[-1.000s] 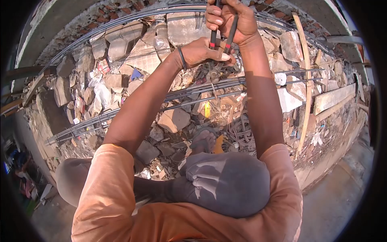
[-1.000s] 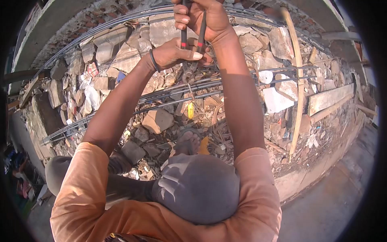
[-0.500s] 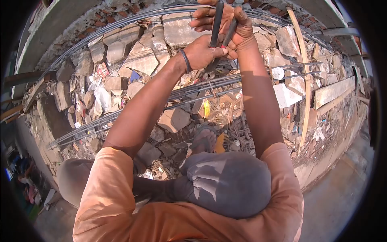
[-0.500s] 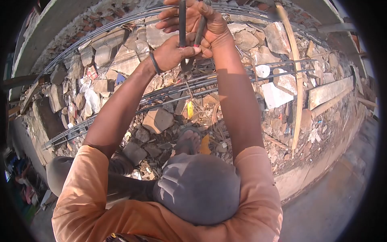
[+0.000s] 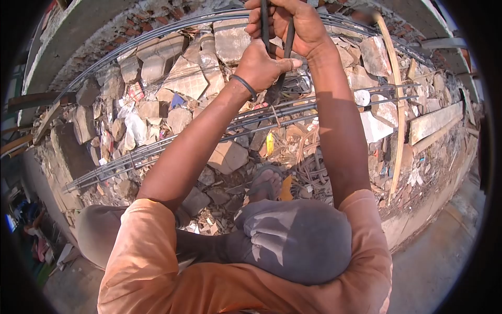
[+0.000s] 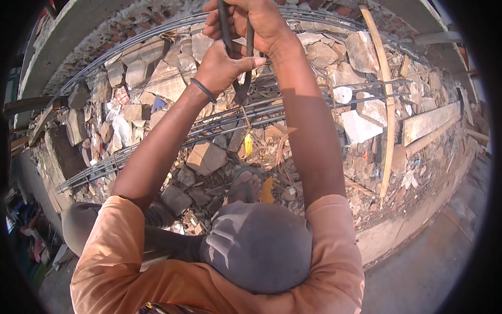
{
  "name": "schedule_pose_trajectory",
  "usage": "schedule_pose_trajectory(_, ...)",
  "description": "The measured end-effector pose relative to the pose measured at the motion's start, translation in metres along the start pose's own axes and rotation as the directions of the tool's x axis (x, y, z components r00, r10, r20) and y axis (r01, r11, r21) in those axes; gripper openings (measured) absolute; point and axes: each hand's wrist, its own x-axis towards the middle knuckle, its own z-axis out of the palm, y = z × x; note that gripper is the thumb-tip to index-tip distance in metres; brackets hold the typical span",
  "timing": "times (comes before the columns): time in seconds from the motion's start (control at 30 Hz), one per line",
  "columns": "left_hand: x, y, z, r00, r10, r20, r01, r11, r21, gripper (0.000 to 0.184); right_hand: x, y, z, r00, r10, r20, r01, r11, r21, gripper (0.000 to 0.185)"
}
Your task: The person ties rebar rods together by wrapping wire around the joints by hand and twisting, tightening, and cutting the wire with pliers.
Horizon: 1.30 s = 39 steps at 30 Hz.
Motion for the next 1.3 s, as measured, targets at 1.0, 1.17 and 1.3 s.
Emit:
schedule_pose_trajectory(1.0,0.026,-0.031,-0.001,0.912,0.094,0.398,0.114,0.876,-0.469,0.027,0.018,0.012,-0.040,0.913,-0.118,0.391,0.042,0.980,0.196,0.049)
schedule_pose_trajectory(1.17,0.036,-0.027,-0.015,0.746,0.124,0.655,0.345,0.768,-0.539,0.043,0.014,0.001,-0.021,0.945,0.061,0.321,-0.143,0.960,0.240,0.038)
schedule_pose_trajectory(1.3,0.019,-0.023,-0.018,0.924,-0.022,0.382,0.172,0.916,-0.362,0.040,0.017,0.004,0.011,0.937,-0.016,-0.348,-0.055,0.979,-0.194,0.021)
